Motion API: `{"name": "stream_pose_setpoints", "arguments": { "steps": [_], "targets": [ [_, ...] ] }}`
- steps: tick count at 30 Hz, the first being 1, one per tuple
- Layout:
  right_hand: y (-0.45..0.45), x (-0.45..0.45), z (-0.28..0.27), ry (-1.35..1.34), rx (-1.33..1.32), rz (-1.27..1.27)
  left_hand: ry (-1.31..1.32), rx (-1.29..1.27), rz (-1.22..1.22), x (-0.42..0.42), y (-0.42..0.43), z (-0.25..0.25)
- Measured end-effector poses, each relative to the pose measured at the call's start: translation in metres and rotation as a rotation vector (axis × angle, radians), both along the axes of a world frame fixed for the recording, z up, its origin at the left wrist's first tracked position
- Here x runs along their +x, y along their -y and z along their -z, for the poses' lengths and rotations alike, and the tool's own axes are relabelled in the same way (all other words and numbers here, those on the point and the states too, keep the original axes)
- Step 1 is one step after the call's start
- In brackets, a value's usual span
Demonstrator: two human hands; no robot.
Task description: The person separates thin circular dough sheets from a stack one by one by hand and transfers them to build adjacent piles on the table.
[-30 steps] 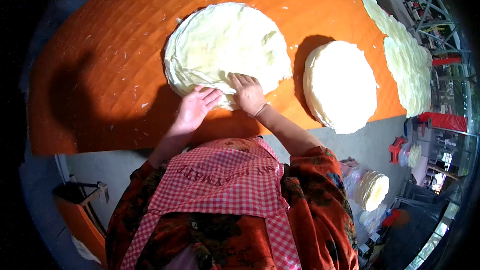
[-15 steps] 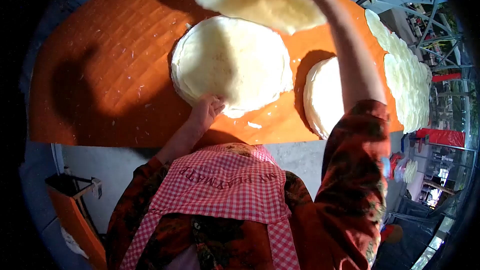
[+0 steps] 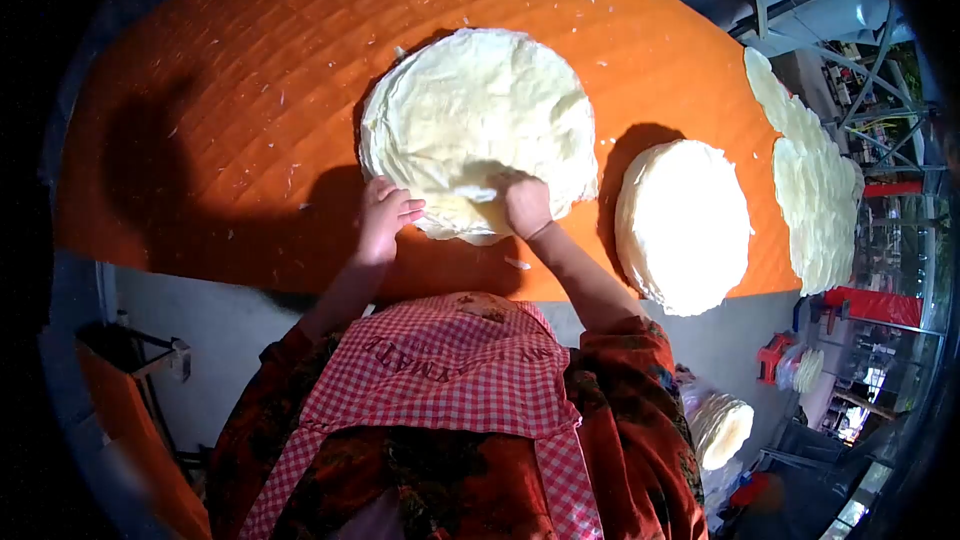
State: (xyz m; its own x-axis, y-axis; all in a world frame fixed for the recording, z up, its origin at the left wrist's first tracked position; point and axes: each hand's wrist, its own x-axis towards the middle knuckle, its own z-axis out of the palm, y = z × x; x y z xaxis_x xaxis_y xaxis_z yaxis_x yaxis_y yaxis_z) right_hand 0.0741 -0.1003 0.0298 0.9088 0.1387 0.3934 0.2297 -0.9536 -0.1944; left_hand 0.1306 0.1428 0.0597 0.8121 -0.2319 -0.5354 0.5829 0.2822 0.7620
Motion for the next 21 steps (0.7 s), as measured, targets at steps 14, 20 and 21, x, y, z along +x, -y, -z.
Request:
{"name": "stream_pose_setpoints", "arguments": {
  "steps": [14,20,21],
  "targets": [
    [-0.038,-0.029,-0.037,-0.152,0.071,0.074,-0.251,-0.472,0.211,0.011,-0.006,0.027],
    [0.062,0.082,-0.165,-0.079,-0.014,0.243,-0.001,-0.313,-0.124,0.010,-0.018,0.013],
    [0.055,0.082,-0.201,0.049,-0.045,0.249,-0.015,-0.315,-0.116,0.012,-0.026,0.017]
  ]
}}
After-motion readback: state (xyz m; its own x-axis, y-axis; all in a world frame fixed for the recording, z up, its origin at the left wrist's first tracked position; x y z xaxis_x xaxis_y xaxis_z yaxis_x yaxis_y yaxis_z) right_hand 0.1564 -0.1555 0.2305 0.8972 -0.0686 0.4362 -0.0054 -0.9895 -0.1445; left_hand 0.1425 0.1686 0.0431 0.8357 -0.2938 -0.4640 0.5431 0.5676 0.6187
